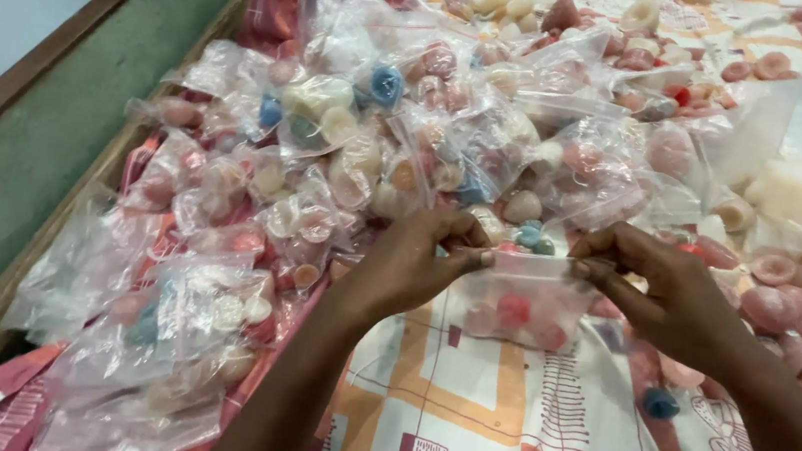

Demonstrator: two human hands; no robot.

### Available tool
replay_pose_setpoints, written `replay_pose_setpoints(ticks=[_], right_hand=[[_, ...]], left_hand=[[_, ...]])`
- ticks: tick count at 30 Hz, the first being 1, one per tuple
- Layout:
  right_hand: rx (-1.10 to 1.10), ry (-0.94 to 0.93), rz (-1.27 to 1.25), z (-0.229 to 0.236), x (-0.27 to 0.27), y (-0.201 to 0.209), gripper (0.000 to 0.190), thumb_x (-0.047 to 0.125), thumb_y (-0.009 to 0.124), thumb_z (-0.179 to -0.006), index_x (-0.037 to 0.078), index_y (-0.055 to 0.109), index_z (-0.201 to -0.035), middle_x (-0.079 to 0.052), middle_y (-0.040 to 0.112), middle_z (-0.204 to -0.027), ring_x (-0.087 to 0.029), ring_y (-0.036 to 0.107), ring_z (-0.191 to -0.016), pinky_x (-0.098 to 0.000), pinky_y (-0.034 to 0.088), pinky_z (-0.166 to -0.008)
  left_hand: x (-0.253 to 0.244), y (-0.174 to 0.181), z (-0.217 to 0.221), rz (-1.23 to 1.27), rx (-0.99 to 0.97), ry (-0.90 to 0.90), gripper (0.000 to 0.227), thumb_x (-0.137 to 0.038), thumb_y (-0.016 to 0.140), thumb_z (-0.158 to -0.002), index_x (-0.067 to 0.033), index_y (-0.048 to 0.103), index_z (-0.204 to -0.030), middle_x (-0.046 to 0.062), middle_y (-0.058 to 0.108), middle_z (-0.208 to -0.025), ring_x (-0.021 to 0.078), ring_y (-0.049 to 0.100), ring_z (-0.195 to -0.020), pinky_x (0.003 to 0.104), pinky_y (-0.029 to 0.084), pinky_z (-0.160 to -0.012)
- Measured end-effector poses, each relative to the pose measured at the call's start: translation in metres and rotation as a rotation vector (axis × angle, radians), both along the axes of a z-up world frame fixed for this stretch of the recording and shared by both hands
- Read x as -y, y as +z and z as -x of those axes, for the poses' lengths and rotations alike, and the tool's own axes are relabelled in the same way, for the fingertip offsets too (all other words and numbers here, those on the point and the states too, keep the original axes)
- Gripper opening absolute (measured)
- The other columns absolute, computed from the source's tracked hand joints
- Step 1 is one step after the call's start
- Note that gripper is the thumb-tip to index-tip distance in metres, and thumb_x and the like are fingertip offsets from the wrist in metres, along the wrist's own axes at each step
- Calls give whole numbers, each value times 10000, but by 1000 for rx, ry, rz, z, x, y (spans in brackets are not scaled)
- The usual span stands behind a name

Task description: The person sorts small decorative candles by hand, placing them into plastic zip-top bags and sealing the bags. They take the candles from a large pile on a bed and place the filled bags into a cardboard box on the floor.

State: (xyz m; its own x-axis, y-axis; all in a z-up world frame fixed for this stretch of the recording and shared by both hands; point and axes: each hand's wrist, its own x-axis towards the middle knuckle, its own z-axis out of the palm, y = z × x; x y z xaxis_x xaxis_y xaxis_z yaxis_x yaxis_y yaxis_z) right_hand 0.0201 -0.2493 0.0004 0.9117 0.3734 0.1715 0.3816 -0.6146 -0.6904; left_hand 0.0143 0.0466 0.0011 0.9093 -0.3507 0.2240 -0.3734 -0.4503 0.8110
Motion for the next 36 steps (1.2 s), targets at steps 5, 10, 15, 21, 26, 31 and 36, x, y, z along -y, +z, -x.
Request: replay_pose_setpoints(ticks=[5, 10, 15, 21, 26, 31, 36], right_hand=[[-104, 226, -198, 7, -12, 2, 357, 220, 624, -948, 8, 652, -1233, -100, 754, -1096, -175, 733, -864, -365, 632, -701], [-105, 590, -166, 6, -74, -24, 295, 152, 608, -967, 2, 675, -1212, -101, 720, -1160, -186, 732, -935, -353, 614, -776], [-64, 943, -59, 39, -140, -17, 279, 78, 630, -974, 67, 784, -1206, -71, 730, -1093, -168, 730, -935, -312, 605, -842], [-226, 1242, 101, 140, -287, 24, 287, 124, 687, -943, 153, 784, -1212, 10, 761, -1040, -124, 738, -910, -280, 588, -782], [-197, 1305, 238, 199, -351, -10, 337, 60, 681, -869, 146, 761, -1185, -70, 763, -1013, -219, 731, -923, -358, 595, -805], [-108, 1368, 90, 229, -366, -34, 412, 7, 641, -825, 116, 715, -1215, -124, 726, -1151, -308, 722, -1034, -403, 581, -858], [-31, 1450, 161, 207, -327, -10, 337, 16, 584, -840, 134, 658, -1146, -101, 590, -1035, -335, 663, -904, -449, 539, -733]], left_hand=[[-17, 18, 36, 60, -67, 54, 213, -230, 716, -927, -52, 715, -1045, 61, 725, -826, 149, 686, -747, 331, 544, -685], [-84, 36, 116, 114, -9, 65, 175, -174, 668, -957, -54, 695, -1082, 35, 760, -932, 97, 747, -846, 317, 604, -761], [-166, 66, 239, 63, -129, 111, 178, -149, 667, -994, -48, 705, -1136, 42, 755, -978, 114, 726, -885, 293, 627, -815], [-197, 84, 349, -284, -710, 683, 197, -298, 663, -950, -170, 768, -1056, -20, 746, -817, 143, 663, -737, 323, 531, -701], [-229, 25, 409, -259, -737, 822, 237, -299, 685, -919, -145, 778, -1073, 79, 759, -820, 236, 678, -747, 387, 526, -703], [-244, -12, 433, -493, -888, 1073, 287, -183, 679, -883, -207, 784, -1149, 117, 780, -1012, 289, 727, -909, 428, 547, -834], [-253, -38, 398, -492, -1053, 934, 456, -305, 769, -903, -267, 686, -1349, 9, 738, -996, 136, 728, -909, 290, 613, -839]])
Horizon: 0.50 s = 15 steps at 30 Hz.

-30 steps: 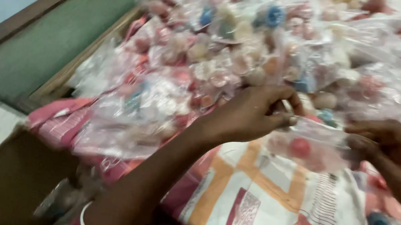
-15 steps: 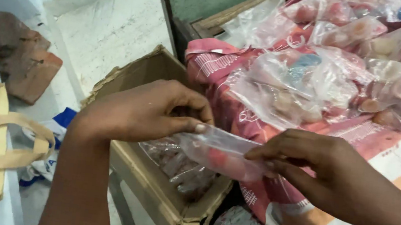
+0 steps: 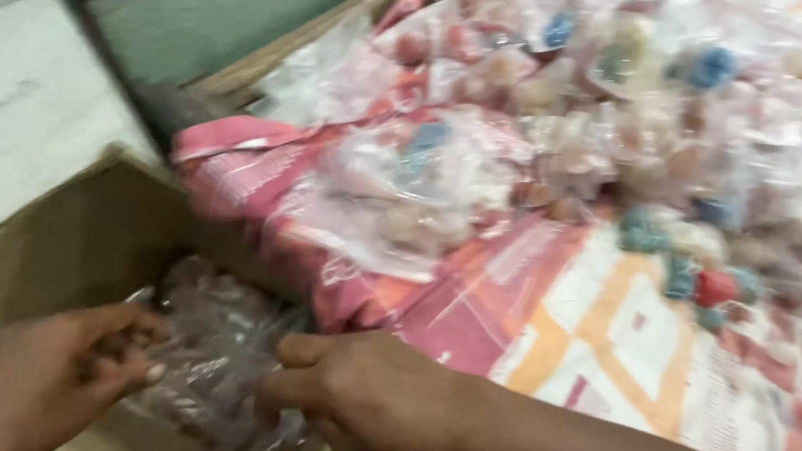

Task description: The person sorts small decorative candles by hand, placing them into plastic zip-top bags and sealing the bags. They take the candles from a large pile on a bed and place the filled bags into a cardboard box on the floor.

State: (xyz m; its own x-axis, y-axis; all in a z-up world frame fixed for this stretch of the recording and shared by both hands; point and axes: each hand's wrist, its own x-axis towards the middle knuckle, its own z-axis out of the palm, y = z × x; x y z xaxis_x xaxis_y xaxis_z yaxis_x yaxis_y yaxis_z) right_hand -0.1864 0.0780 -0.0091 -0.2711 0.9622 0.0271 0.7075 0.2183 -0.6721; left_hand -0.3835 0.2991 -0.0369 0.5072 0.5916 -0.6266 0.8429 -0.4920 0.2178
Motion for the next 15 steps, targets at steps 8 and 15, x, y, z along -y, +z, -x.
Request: replay_pose_setpoints(ticks=[8, 15], right_hand=[[-12, -300, -239, -70, 106, 23, 171, -10, 615, -871, 123, 604, -980, -19, 640, -921, -246, 692, -844, -370, 554, -704], [580, -803, -266, -169, 211, 26, 176, 23, 684, -895, 121, 741, -1029, -54, 693, -829, -237, 685, -788, -388, 520, -655]], left_hand=[[-26, -72, -114, 589, 268, -346, 503, -255, 821, -898, -235, 602, -1350, -3, 675, -1062, 113, 674, -994, 298, 638, -878], [152, 87, -238, 128, 179, -797, 379, -390, 723, -895, -236, 669, -1237, -38, 791, -1053, 111, 720, -990, 283, 616, -841]])
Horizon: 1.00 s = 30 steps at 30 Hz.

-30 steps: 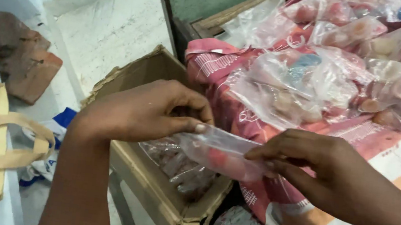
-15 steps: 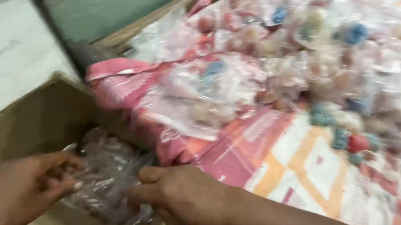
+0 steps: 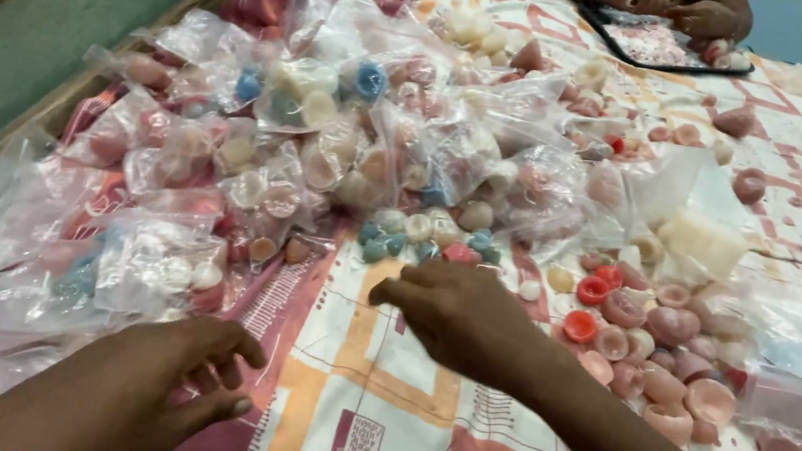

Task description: The person sorts small decorative candles by hand, placing them into plastic zip-top bags and sealing the bags. They take the candles from a large pile on a bed and place the filled bags into a cardboard box on the floor.

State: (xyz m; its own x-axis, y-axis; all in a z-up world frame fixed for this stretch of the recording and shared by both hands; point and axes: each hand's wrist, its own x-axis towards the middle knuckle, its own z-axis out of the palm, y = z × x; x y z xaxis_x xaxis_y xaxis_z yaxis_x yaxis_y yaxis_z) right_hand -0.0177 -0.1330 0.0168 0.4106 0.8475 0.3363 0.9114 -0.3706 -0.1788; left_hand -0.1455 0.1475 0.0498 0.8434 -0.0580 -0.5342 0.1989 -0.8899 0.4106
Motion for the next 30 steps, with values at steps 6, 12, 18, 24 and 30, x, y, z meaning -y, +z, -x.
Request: replay_pose_setpoints(ticks=[6, 12, 18, 24, 30], right_hand=[[272, -317, 1, -86, 96, 10, 239, 107, 761, -773, 188, 769, -998, -85, 695, -1202, -328, 552, -1196, -485, 474, -972], [389, -561, 17, -129, 149, -1, 188, 196, 812, -758, 262, 779, -931, -77, 652, -1377, -349, 431, -1352, -533, 327, -1036], [382, -440, -138, -110, 130, 64, 112, 168, 789, -896, 137, 752, -997, 13, 760, -1186, -262, 570, -1271, -498, 398, -1052], [-139, -207, -276, -86, 94, 74, 139, 122, 749, -891, 82, 744, -1025, -49, 788, -905, -113, 757, -789, -297, 644, -758], [-681, -576, 66, -68, 54, 67, 252, 259, 822, -842, 49, 742, -954, -60, 804, -733, -134, 731, -666, -333, 589, -642]], left_hand=[[91, 36, -82, 40, 287, -228, 326, -283, 736, -857, -171, 707, -1162, 50, 773, -993, 243, 736, -947, 397, 554, -852], [123, -22, -152, 481, 636, -338, 204, -188, 725, -890, -93, 749, -1068, 62, 789, -999, 190, 781, -905, 350, 601, -790], [106, -58, -178, 839, 717, -149, 307, -243, 777, -885, -114, 731, -1160, 34, 794, -1120, 150, 774, -1000, 330, 637, -856], [96, -29, -162, 996, 889, -304, 564, -232, 828, -832, -70, 634, -1337, 75, 729, -1170, 155, 692, -1046, 313, 563, -871], [83, -52, -173, 709, 559, -101, 195, -184, 808, -861, -52, 808, -1004, 25, 783, -836, 90, 686, -748, 282, 578, -675]])
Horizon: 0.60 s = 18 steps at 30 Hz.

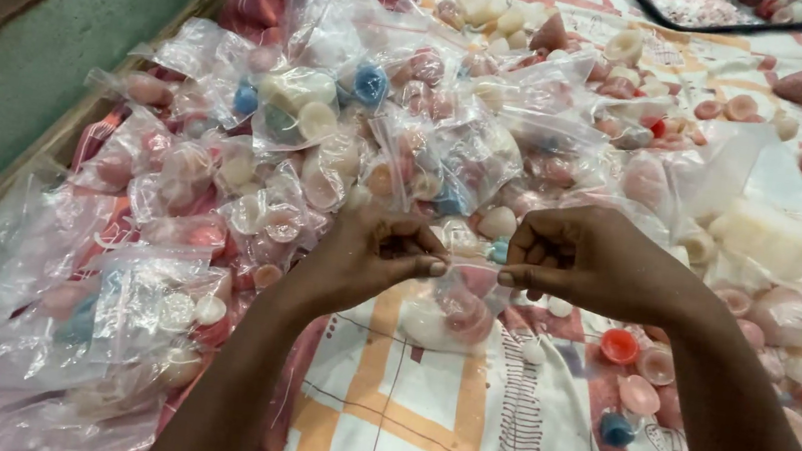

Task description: The person sorts small decorative candles by hand, placing them into plastic zip-top bags and sealing the bags. They take the candles from a large pile on a bed and place the filled bags into a cardboard box on the floor.

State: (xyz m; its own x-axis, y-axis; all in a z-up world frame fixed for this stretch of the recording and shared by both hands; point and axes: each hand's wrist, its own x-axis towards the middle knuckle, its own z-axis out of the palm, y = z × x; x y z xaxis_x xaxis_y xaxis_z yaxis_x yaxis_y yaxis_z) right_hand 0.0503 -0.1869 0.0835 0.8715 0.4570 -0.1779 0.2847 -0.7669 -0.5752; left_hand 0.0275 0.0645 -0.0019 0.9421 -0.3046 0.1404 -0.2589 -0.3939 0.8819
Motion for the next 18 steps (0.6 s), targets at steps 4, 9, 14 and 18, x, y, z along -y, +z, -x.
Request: replay_pose_setpoints(ticks=[4, 9, 14, 18], right_hand=[[-64, 83, -58, -12, 3, -18, 264, 270, 808, -831, 79, 731, -995, -35, 818, -783, -117, 750, -719, -309, 600, -672], [-131, 48, -111, -15, -2, -24, 303, 276, 782, -861, 91, 688, -1082, -67, 800, -905, -113, 781, -810, -296, 623, -731], [-90, 36, -98, -21, 4, -34, 341, 186, 794, -853, 97, 710, -1171, -83, 803, -956, -150, 754, -847, -319, 612, -771], [-73, 6, -51, -23, 12, -30, 287, 193, 785, -844, 109, 763, -1118, -52, 827, -909, -134, 772, -837, -313, 624, -772]], left_hand=[[1, -11, -2, 157, 57, -91, 179, -146, 756, -909, -41, 769, -1054, 22, 783, -895, 68, 714, -832, 268, 599, -753], [8, -3, 4, -21, 177, 27, 194, -149, 751, -903, -74, 762, -1082, 20, 790, -948, 78, 733, -852, 291, 576, -737], [3, -12, -1, 60, 152, -25, 230, -144, 803, -869, -48, 744, -1070, 28, 776, -943, 95, 739, -865, 282, 608, -771], [-4, -4, -2, -68, 80, 41, 182, -136, 829, -857, -41, 779, -1004, 44, 746, -839, 135, 643, -738, 318, 545, -659]])
